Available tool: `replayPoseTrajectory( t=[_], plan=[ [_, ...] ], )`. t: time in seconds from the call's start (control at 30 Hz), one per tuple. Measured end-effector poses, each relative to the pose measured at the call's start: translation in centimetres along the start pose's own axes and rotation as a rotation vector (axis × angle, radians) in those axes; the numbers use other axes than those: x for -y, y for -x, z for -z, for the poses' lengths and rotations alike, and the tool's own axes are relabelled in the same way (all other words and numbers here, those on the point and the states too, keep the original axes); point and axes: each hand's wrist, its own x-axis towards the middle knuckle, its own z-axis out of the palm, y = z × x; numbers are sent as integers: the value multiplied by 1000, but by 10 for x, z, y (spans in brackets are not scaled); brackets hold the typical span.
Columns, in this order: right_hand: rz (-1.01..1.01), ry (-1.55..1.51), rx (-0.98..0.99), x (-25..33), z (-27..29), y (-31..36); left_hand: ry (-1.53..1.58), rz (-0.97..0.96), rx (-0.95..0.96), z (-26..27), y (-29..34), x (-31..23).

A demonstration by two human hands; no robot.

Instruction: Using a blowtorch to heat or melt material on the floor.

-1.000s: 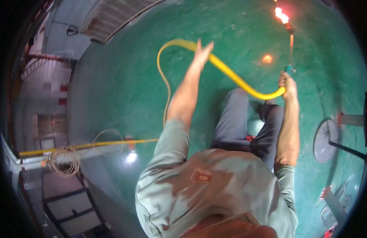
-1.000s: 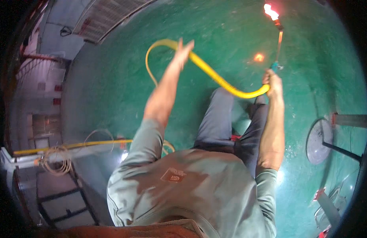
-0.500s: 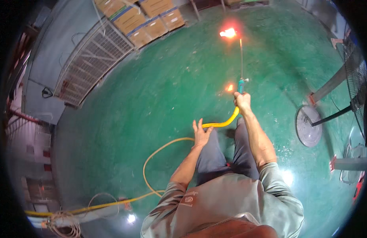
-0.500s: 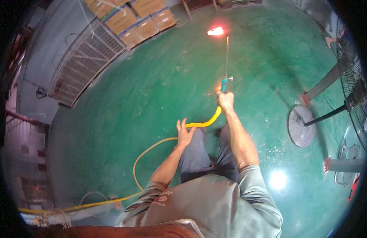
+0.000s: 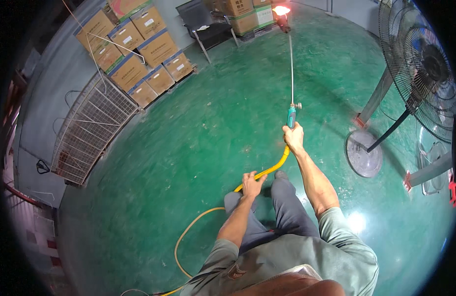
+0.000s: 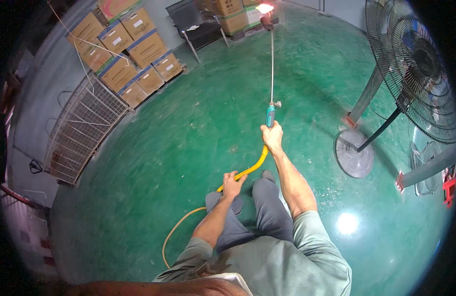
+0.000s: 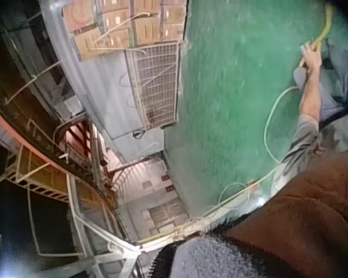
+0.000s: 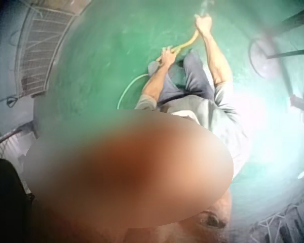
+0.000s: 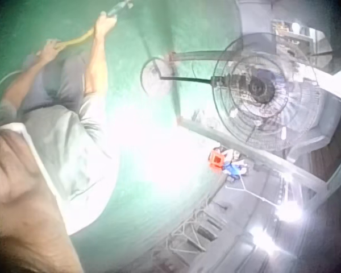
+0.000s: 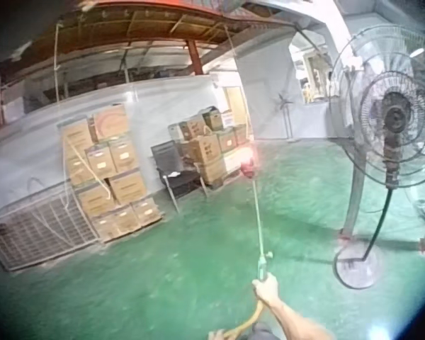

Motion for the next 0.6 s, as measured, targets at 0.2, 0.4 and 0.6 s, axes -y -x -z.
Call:
replayPoseTrajectory(
  t=[0.2,0.4,0.6],
  plan=[
    [13,102,144,20,26,-3,184,-163,27,-33,-27,-11],
    [155,60,136,22,37,-21,281,-524,-289,7,-108,-74],
    [186,59,152,59,33,-5,138,-454,-65,21,-91,-51]
  ],
)
